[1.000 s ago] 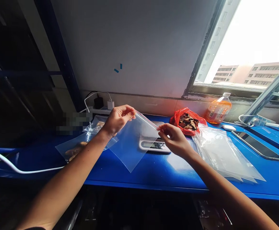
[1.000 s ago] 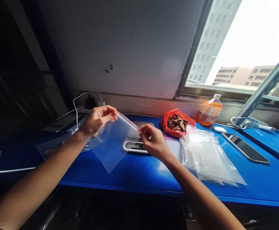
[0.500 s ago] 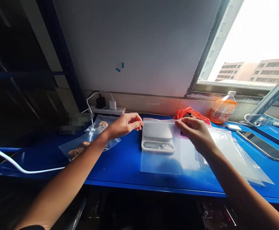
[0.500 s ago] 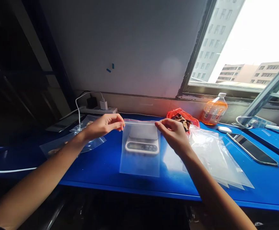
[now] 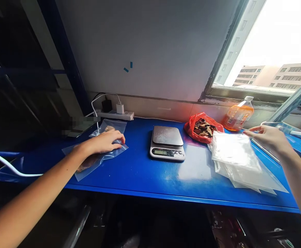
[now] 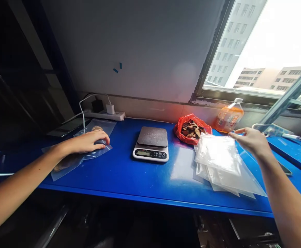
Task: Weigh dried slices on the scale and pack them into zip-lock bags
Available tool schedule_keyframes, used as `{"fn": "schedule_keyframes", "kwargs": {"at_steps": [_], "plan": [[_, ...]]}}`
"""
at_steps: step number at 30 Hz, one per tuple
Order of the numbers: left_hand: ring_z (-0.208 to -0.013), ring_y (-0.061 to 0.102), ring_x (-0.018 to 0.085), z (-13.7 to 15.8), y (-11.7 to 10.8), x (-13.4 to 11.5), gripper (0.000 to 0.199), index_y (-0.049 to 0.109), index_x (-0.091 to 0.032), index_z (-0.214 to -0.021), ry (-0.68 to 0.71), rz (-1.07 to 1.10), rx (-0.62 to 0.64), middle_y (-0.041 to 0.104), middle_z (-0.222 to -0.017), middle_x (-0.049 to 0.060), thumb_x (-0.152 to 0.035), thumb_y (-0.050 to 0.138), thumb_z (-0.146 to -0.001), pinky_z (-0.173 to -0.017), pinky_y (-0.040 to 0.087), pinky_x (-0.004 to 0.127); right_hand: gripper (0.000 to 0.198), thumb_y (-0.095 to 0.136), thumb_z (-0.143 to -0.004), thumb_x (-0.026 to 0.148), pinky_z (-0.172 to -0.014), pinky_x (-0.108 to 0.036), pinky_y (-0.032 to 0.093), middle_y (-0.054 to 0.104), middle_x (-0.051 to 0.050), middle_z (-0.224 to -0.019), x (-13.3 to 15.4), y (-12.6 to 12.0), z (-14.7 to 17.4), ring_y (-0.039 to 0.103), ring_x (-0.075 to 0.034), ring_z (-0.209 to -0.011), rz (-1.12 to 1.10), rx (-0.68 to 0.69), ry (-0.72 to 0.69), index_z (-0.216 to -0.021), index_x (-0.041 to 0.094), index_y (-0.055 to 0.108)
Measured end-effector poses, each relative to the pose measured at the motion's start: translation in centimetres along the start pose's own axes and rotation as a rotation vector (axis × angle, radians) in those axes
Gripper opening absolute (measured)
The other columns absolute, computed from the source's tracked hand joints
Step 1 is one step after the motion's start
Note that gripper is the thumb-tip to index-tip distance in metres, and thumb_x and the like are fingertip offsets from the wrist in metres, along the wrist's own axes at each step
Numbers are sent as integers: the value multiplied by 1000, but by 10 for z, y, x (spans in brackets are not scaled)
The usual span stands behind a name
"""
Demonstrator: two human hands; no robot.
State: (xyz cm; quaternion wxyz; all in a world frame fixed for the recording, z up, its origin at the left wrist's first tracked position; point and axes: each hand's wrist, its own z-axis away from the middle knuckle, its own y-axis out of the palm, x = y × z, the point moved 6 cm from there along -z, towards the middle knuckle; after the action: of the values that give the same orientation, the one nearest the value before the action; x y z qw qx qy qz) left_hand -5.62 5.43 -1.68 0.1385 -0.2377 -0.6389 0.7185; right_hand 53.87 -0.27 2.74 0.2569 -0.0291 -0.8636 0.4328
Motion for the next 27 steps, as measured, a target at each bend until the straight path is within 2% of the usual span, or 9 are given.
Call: {"fn": "schedule_keyframes", "kwargs": {"at_steps": [2,4,8,9,12,14,18,23,27], "plan": [[-102,53,24,-3,2,-1,20,63,-24,-92,5,-7,-4,61,-106,4,-39,52,-85,-90,41,36,35,75,-63,53,-57,-40,42,65,-11,-64,1,10,-3,57,-26,-58,72,118,57,-76,21,67],[-99,52,23,-6,2,-4,16,60,-22,-87,16,-27,9,59,-104,4,-36,52,-85,-89,40,36,38,69,-68,55,-60,-40,43,65,-9,-67,21,2,1,59,-27,-62,29,131,58,-88,23,65],[-101,49,22,-12,-8,-30,15,60,-22,-86,121,-12,-35,55,-104,4,-33,50,-88,-89,39,35,37,63,-74,54,-56,-33,41,64,-4,-72,122,-26,48,57,-20,-59,-314,-3,-208,-97,25,63],[-102,48,22,-15,-14,-43,16,60,-22,-87,170,4,-80,54,-105,4,-33,50,-89,-89,40,34,35,60,-78,53,-54,-30,39,62,-3,-71,154,-23,68,54,-16,-56,-493,38,-288,-98,24,62],[-100,48,20,-25,-29,-90,13,61,-20,-86,357,13,-257,52,-102,5,-28,51,-88,-87,41,32,32,58,-81,45,-51,-26,35,54,3,-62,243,18,131,48,-12,-52,-813,439,-477,-102,21,55],[-93,49,19,-31,-30,-120,10,61,-18,-87,504,-17,-324,52,-97,6,-20,51,-87,-83,42,31,29,59,-80,39,-51,-25,34,51,6,-60,277,51,161,45,-10,-51,-907,648,-488,-101,21,50],[-81,51,17,-35,-23,-154,10,61,-15,-88,683,25,-379,53,-89,6,-19,52,-88,-73,44,29,27,58,-77,36,-49,-22,29,48,9,-61,283,84,177,40,-8,-52,-1075,824,-334,-95,21,45],[-81,53,14,-25,-18,-156,7,61,-18,-86,689,219,-377,53,-89,3,-18,55,-89,-74,45,25,30,60,-69,25,-47,-20,26,44,10,-57,272,82,185,36,-8,-50,-1301,1082,-175,-95,23,44],[-84,53,16,-12,-19,-155,8,62,-19,-85,682,174,-385,54,-90,4,-18,55,-89,-78,45,27,24,55,-65,22,-46,-21,22,45,10,-57,276,88,191,32,-7,-47,-1269,1024,-120,-86,23,43]]}}
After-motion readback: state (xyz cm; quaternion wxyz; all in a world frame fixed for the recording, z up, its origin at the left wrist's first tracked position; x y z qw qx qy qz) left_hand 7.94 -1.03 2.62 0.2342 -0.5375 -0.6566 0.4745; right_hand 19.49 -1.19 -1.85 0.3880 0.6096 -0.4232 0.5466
